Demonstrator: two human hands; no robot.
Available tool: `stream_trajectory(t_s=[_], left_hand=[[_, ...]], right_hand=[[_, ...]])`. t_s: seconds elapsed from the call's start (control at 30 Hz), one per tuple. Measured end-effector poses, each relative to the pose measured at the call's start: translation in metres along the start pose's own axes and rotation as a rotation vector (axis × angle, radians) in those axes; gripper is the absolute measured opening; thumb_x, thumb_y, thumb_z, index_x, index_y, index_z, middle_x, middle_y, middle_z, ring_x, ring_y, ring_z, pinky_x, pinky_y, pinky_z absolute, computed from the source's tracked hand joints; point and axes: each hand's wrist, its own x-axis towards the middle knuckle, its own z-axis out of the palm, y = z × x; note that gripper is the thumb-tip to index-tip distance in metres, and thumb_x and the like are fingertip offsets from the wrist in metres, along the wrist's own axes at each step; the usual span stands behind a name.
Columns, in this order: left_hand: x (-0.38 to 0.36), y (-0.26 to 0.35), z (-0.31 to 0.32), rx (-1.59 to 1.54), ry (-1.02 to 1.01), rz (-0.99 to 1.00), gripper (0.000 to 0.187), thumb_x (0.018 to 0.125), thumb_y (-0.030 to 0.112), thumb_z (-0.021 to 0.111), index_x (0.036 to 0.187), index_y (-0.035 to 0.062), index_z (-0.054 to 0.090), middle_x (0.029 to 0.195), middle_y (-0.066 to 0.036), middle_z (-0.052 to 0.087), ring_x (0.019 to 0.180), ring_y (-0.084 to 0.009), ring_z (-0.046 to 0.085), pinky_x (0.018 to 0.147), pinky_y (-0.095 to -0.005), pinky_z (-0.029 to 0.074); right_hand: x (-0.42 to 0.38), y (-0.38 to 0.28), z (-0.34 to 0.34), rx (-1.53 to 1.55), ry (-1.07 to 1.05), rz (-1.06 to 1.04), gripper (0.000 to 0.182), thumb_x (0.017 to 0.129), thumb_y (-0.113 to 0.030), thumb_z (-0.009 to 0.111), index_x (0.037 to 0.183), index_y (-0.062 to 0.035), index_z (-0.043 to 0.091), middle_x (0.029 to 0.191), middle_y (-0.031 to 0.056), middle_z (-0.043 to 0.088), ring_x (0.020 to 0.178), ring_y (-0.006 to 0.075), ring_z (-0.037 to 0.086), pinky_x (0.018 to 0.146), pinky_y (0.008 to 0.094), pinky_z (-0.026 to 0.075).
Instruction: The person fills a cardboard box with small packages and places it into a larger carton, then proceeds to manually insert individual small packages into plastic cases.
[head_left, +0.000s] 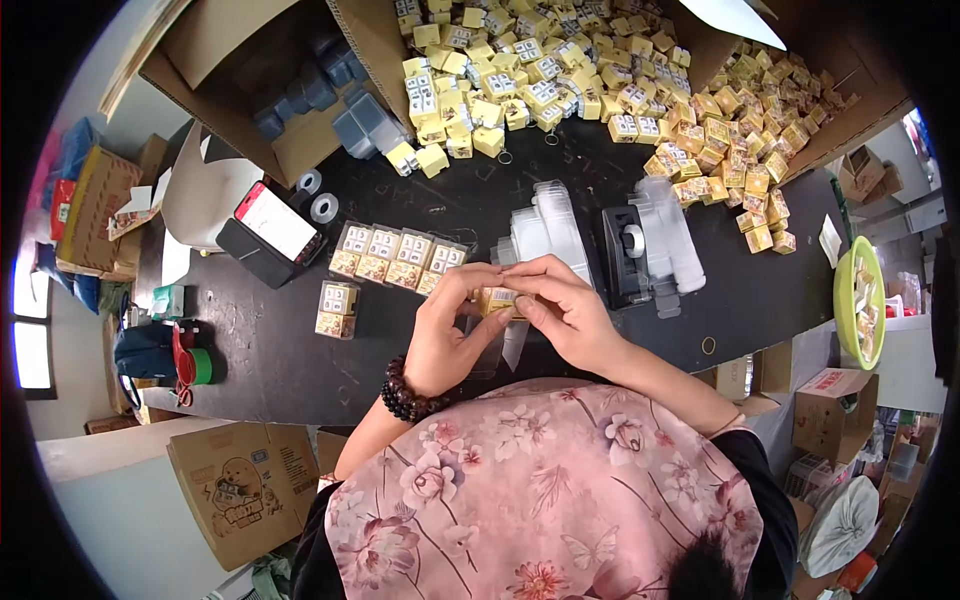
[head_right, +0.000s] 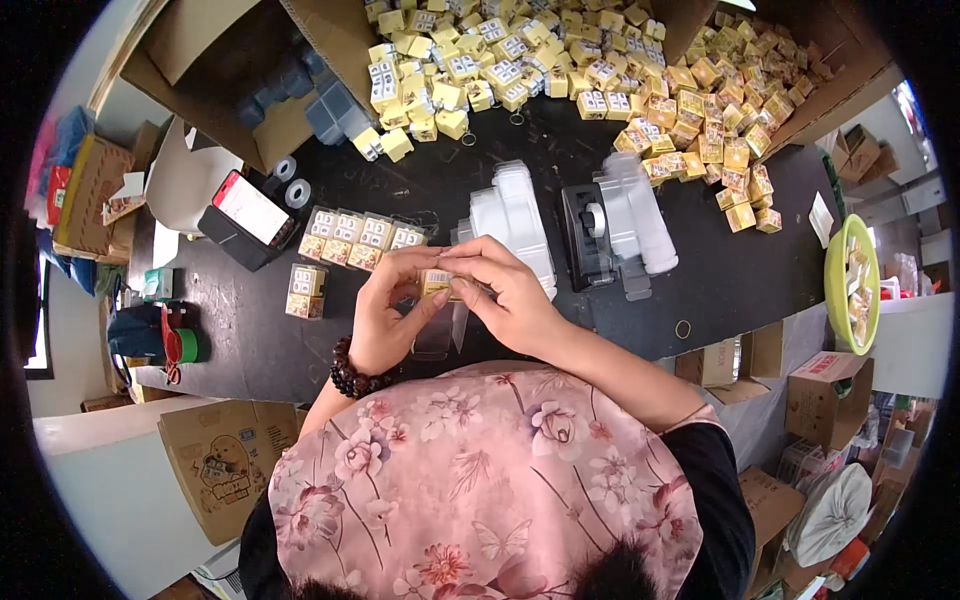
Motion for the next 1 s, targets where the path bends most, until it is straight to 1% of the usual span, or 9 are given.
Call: stream_trajectory(t_s=[0.2,0.3,0.43,0.5,0.57,0.67,0.8,0.93,1.0], left_hand=[[-0.008,-0.013,-0.008,-0.085,0.128,0.001,0.033,0.086,-0.005,0.066,0.115,0.0014,0.053,0.122,-0.011,0.054,0.102,-0.0148,0.059,0.078,-0.0243,0.052],[-0.020,-0.022,-0.018,-0.002,0.169,-0.019,0.032,0.088,-0.006,0.063,0.116,0.0012,0.049,0.124,-0.011,0.052,0.103,-0.0129,0.058,0.081,-0.0239,0.050],[-0.032,-0.033,-0.030,-0.365,0.320,-0.261,0.029,0.092,-0.002,0.060,0.119,0.0031,0.049,0.117,-0.005,0.054,0.101,-0.0105,0.057,0.081,-0.0235,0.049],[-0.038,-0.048,-0.040,-0.565,0.445,-0.316,0.026,0.093,0.000,0.058,0.117,0.0042,0.049,0.112,-0.005,0.058,0.102,-0.0124,0.059,0.085,-0.0289,0.053],[-0.049,-0.046,-0.056,-0.789,0.466,-0.397,0.026,0.093,-0.001,0.056,0.117,0.0049,0.047,0.115,-0.006,0.058,0.105,-0.0157,0.060,0.088,-0.0356,0.055],[-0.076,-0.046,-0.075,-0.779,0.298,-0.528,0.030,0.091,-0.005,0.057,0.116,0.0063,0.045,0.115,-0.005,0.057,0.106,-0.0184,0.060,0.090,-0.0391,0.055],[-0.123,-0.058,-0.104,-0.515,-0.076,-0.615,0.056,0.084,-0.003,0.066,0.136,0.0023,0.046,0.106,-0.003,0.055,0.102,-0.0111,0.053,0.091,-0.0250,0.045],[-0.160,-0.072,-0.147,-0.592,-0.343,-0.676,0.051,0.082,0.005,0.071,0.129,-0.0003,0.051,0.109,-0.004,0.058,0.102,-0.0113,0.054,0.090,-0.0253,0.044],[-0.176,-0.083,-0.159,-0.532,-0.429,-0.753,0.048,0.078,0.002,0.076,0.120,0.0000,0.053,0.107,-0.004,0.060,0.101,-0.0118,0.056,0.087,-0.0259,0.046]], right_hand=[[0.017,0.014,0.019,0.244,0.122,0.118,0.019,0.091,-0.001,0.061,0.110,-0.0008,0.063,0.116,0.0103,0.057,0.111,0.0188,0.057,0.086,0.0272,0.050],[0.032,0.022,0.032,0.115,0.003,-0.045,0.014,0.091,-0.002,0.062,0.105,-0.0005,0.064,0.109,0.0085,0.061,0.100,0.0169,0.063,0.079,0.0269,0.052],[0.079,0.045,0.042,0.056,-0.204,0.039,0.017,0.092,-0.010,0.063,0.106,-0.0008,0.064,0.110,0.0096,0.060,0.100,0.0210,0.063,0.082,0.0311,0.050],[0.128,0.073,0.047,-0.393,-0.109,-0.188,0.033,0.089,-0.016,0.064,0.118,-0.0029,0.059,0.118,0.0152,0.058,0.111,0.0332,0.055,0.095,0.0395,0.046],[0.171,0.102,0.049,-0.747,-0.093,-0.293,0.044,0.088,-0.014,0.063,0.129,-0.0051,0.051,0.130,0.0136,0.053,0.119,0.0335,0.049,0.101,0.0412,0.043],[0.217,0.152,0.048,-1.108,-0.098,-0.420,0.036,0.089,-0.009,0.052,0.125,-0.0034,0.053,0.128,0.0105,0.053,0.121,0.0288,0.048,0.099,0.0382,0.044],[0.226,0.152,0.048,-1.228,-0.239,-0.366,0.036,0.085,-0.010,0.057,0.120,-0.0040,0.054,0.124,0.0107,0.052,0.119,0.0288,0.047,0.100,0.0413,0.043],[0.225,0.138,0.046,-1.305,-0.299,-0.363,0.028,0.087,-0.012,0.057,0.114,-0.0033,0.055,0.124,0.0138,0.052,0.118,0.0315,0.049,0.096,0.0425,0.045],[0.215,0.115,0.043,-0.981,-0.268,0.066,0.024,0.088,-0.005,0.056,0.112,-0.0023,0.056,0.119,0.0139,0.054,0.111,0.0329,0.055,0.092,0.0380,0.048]])
